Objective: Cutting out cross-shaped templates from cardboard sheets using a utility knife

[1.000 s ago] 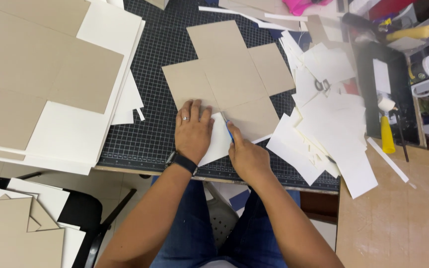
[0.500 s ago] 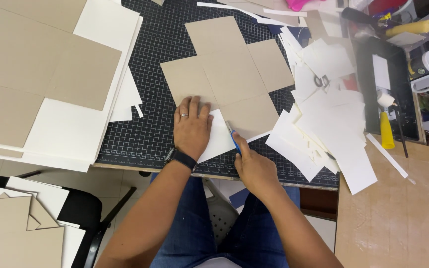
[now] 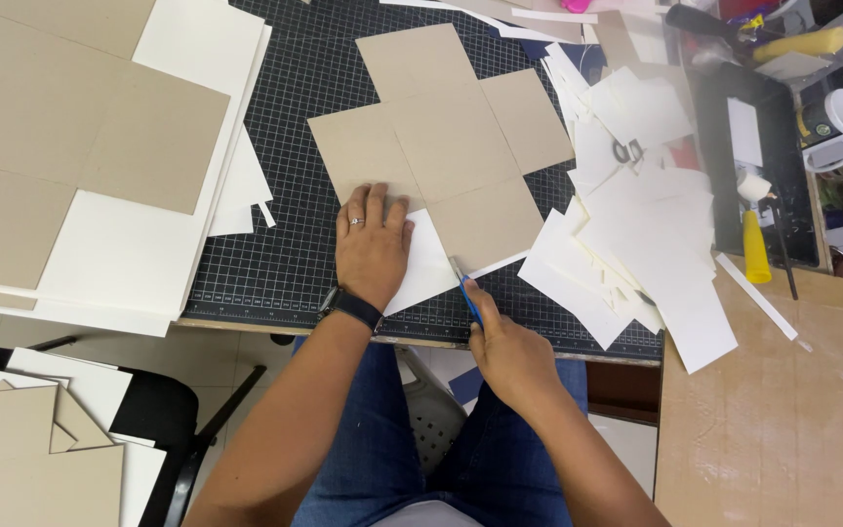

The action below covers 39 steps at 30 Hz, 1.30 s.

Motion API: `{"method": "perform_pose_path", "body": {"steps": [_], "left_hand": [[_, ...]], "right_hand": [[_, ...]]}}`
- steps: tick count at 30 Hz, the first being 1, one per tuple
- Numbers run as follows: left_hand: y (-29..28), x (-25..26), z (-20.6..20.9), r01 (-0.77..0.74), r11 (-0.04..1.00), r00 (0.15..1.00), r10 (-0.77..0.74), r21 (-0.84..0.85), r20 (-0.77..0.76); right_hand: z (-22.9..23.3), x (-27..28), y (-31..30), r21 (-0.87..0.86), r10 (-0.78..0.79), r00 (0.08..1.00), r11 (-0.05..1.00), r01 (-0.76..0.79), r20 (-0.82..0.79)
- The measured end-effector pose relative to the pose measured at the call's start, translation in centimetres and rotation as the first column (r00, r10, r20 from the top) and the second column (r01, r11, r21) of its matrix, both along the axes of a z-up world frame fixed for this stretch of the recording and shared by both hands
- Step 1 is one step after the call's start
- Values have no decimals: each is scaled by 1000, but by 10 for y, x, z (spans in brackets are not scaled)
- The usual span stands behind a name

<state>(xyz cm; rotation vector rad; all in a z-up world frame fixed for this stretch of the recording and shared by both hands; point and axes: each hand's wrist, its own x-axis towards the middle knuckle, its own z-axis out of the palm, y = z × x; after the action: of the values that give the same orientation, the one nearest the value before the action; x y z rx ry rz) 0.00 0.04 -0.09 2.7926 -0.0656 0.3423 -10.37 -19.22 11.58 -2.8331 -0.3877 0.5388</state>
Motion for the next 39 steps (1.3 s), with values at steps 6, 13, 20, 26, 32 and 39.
{"method": "perform_pose_path", "body": {"steps": [6, 13, 20, 26, 32, 39], "left_hand": [[0, 0, -4, 1, 1000, 999, -1, 1, 49], [1, 1, -5, 18, 999, 938, -3, -40, 347], [9, -9, 8, 72, 988, 954, -29, -136, 298], [24, -48, 22, 67, 956, 953, 23, -284, 302], [40, -66, 20, 60, 970, 975, -6, -234, 223], [65, -59, 14, 79, 997, 994, -80, 12, 71]], "right_hand": [[1, -13, -8, 3, -14, 1000, 1000, 14, -20], [-8, -29, -19, -142, -151, 977, 981, 129, -152], [-9, -37, -23, -136, -198, 959, 976, 172, -202], [-11, -48, -21, 19, -200, 972, 979, 203, -121], [-46, -42, 8, 125, -130, 991, 984, 124, 39], [-27, -56, 16, 246, -179, 975, 947, 206, -130]]}}
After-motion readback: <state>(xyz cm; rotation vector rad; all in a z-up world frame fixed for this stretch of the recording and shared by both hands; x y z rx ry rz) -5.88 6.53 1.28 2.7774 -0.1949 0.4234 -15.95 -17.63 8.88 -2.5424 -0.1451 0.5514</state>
